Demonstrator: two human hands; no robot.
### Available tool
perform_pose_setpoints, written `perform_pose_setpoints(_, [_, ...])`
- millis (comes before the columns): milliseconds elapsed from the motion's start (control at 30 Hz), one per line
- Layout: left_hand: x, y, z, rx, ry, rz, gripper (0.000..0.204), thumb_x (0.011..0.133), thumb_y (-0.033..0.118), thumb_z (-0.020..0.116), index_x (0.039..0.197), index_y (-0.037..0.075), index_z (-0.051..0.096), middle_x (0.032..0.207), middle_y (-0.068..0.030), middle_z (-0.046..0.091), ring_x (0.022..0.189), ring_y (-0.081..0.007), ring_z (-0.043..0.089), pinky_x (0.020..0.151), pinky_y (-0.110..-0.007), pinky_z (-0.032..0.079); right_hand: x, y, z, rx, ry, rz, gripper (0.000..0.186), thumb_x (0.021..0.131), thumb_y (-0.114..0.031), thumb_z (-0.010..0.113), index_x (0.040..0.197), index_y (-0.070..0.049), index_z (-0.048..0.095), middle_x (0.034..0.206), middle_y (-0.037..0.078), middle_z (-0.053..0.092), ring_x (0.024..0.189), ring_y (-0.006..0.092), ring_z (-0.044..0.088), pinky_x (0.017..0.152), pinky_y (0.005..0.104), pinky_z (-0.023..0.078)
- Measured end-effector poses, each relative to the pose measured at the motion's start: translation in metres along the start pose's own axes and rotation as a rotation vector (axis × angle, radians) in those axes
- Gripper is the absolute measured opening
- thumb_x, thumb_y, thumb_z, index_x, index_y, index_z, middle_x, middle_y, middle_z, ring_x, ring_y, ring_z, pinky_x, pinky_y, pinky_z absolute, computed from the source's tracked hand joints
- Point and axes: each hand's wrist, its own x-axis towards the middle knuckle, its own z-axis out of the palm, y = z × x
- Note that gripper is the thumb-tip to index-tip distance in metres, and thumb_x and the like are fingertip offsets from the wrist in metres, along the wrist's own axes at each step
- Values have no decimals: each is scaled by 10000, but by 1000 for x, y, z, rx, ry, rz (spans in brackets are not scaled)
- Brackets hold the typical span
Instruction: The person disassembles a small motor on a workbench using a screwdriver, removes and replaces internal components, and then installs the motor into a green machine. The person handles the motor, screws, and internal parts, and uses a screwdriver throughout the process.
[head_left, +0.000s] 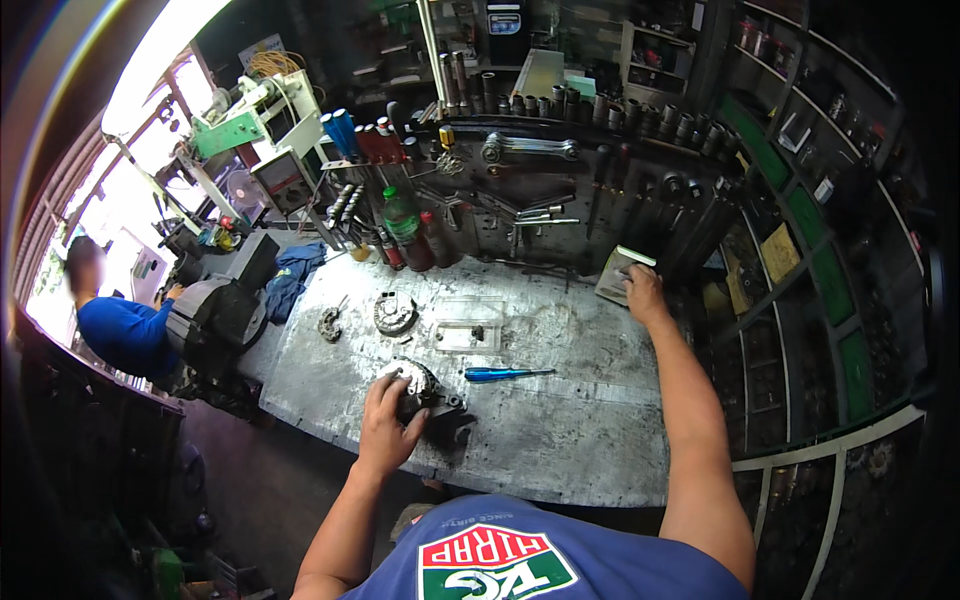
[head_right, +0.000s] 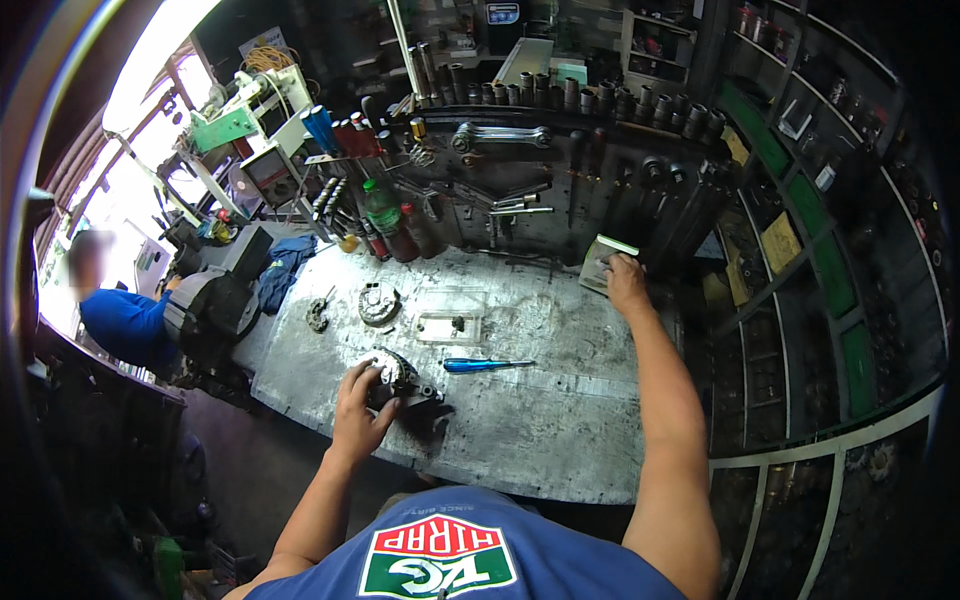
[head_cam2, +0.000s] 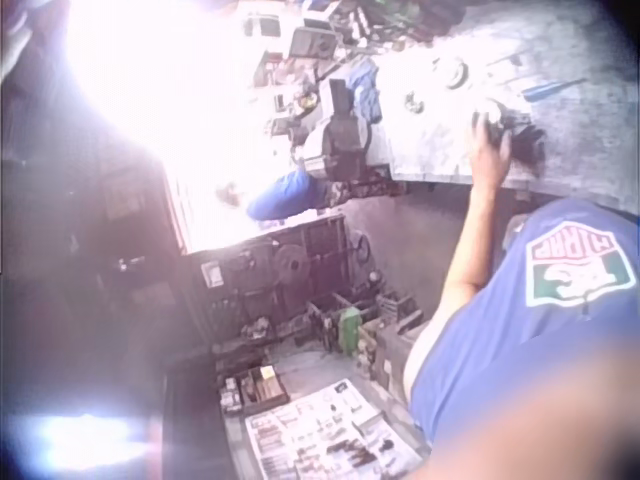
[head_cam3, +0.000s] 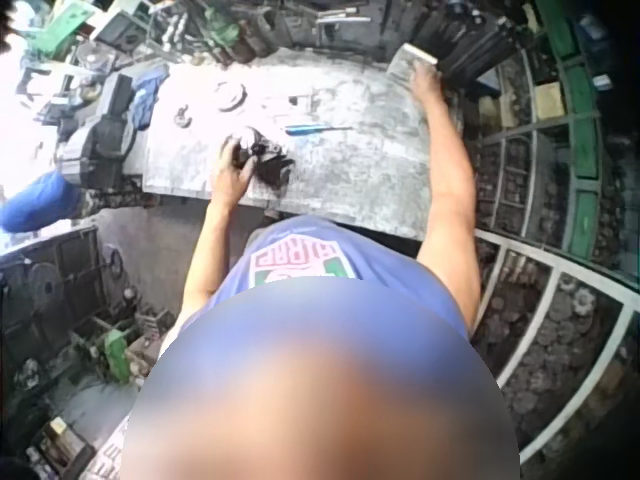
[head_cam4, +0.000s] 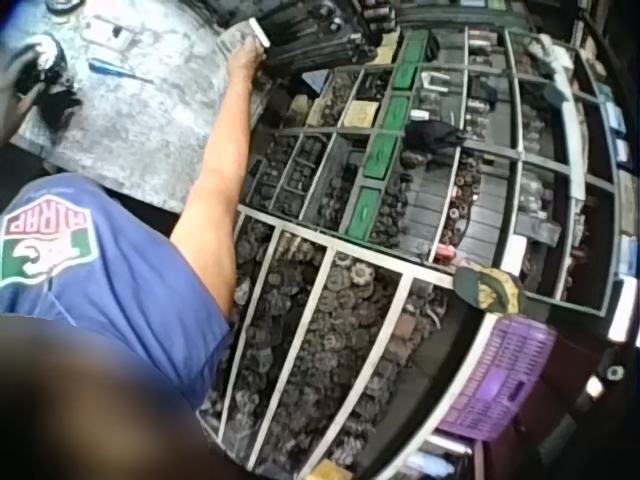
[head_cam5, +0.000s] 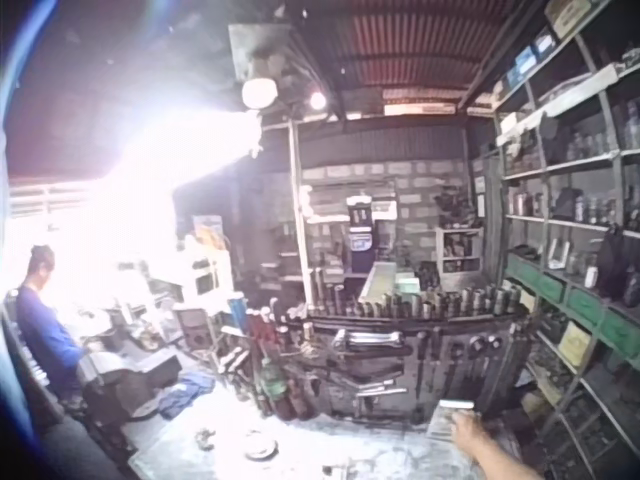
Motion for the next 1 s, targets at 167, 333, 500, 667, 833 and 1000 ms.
perform_pose_setpoints(167, [7, -22, 16, 243, -75, -64, 981, 837, 371, 983, 1657, 105, 515, 1747, -280, 433, 1600, -529, 401, 1332, -642, 319, -2, 1, 0, 19, -88, 41, 235, 954, -51, 778, 1188, -54, 750, 1209, 195, 761, 1207, 453, 695, 1077, 608, 495])
perform_pose_setpoints(333, [5, -31, 19, 215, -71, -59, 981, 828, 405, 982, 1660, 155, 527, 1760, -238, 439, 1607, -502, 408, 1323, -632, 340, -10, 7, 0, 34, 130, -12, 223, 938, -7, 790, 1160, -24, 775, 1179, 212, 715, 1186, 465, 670, 1057, 548, 536])
perform_pose_setpoints(500, [5, -31, 19, 232, -75, -53, 974, 825, 415, 977, 1655, 163, 533, 1761, -227, 441, 1605, -491, 416, 1310, -623, 359, -6, 13, 0, 44, 155, -29, 216, 955, 13, 774, 1169, 9, 745, 1218, 240, 673, 1222, 482, 639, 1066, 557, 533])
perform_pose_setpoints(667, [6, -30, 21, 229, -47, -52, 954, 821, 419, 977, 1632, 158, 547, 1749, -234, 449, 1604, -486, 417, 1298, -620, 375, -3, 19, 9, 14, 139, -61, 261, 946, 26, 774, 1199, 31, 711, 1275, 257, 653, 1248, 495, 633, 1082, 561, 525])
perform_pose_setpoints(833, [6, -30, 21, 225, -59, -50, 952, 819, 416, 977, 1629, 155, 548, 1751, -237, 447, 1602, -490, 416, 1298, -620, 375, -14, 23, 12, -47, 164, 26, 362, 947, 18, 793, 1299, 20, 708, 1425, 240, 614, 1331, 475, 621, 1127, 535, 525])
perform_pose_setpoints(1000, [6, -30, 20, 222, -62, -58, 964, 817, 417, 978, 1636, 155, 541, 1750, -241, 445, 1601, -492, 414, 1303, -620, 366, -28, 11, 4, 54, 241, 73, 509, 936, 14, 818, 1425, 11, 674, 1433, 222, 617, 1371, 461, 624, 1139, 502, 536])
